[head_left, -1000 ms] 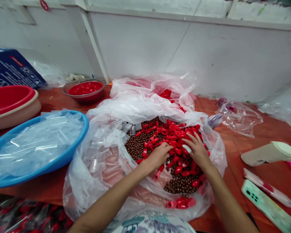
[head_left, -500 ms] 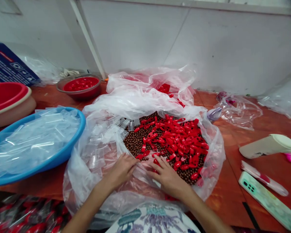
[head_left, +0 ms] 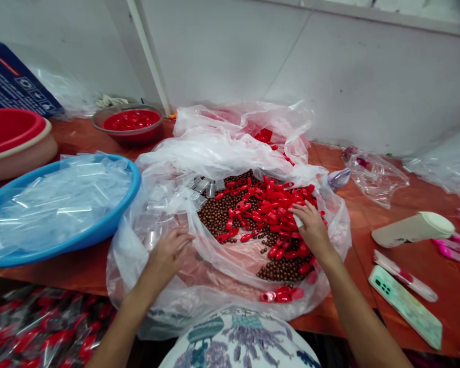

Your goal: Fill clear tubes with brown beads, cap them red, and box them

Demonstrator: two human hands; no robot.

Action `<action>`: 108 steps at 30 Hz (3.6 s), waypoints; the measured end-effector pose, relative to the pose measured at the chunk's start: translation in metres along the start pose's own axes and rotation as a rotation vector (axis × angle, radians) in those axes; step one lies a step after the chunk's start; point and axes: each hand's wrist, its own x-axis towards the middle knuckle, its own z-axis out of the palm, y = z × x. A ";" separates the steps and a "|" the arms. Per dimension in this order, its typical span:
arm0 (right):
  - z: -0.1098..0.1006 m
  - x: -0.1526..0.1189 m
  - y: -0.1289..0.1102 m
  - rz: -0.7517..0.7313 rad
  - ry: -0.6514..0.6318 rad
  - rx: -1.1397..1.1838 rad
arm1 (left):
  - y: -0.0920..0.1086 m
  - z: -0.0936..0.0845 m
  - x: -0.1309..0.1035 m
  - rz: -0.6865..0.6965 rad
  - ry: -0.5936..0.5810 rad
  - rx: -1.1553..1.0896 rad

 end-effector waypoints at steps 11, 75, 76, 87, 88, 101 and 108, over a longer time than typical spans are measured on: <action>0.064 -0.007 -0.156 -0.468 -0.412 0.117 | -0.045 0.000 -0.010 -0.307 -0.163 0.571; 0.044 -0.006 -0.124 0.052 -0.420 0.284 | 0.023 0.027 0.071 -0.412 0.010 -0.854; 0.046 -0.004 -0.130 0.019 -0.421 0.289 | 0.021 0.027 0.074 -0.371 0.019 -0.778; 0.079 0.059 -0.118 -0.099 -0.307 -0.024 | 0.007 0.025 0.099 -0.338 -0.101 0.070; 0.076 0.061 -0.108 -0.070 -0.294 -0.037 | 0.007 0.025 0.100 -0.341 -0.121 0.071; 0.035 -0.022 -0.073 0.041 -0.154 0.285 | -0.001 0.045 0.142 -0.340 -0.357 -0.172; 0.025 -0.062 -0.074 0.095 -0.155 0.372 | -0.008 0.055 0.149 -0.421 -0.539 -0.424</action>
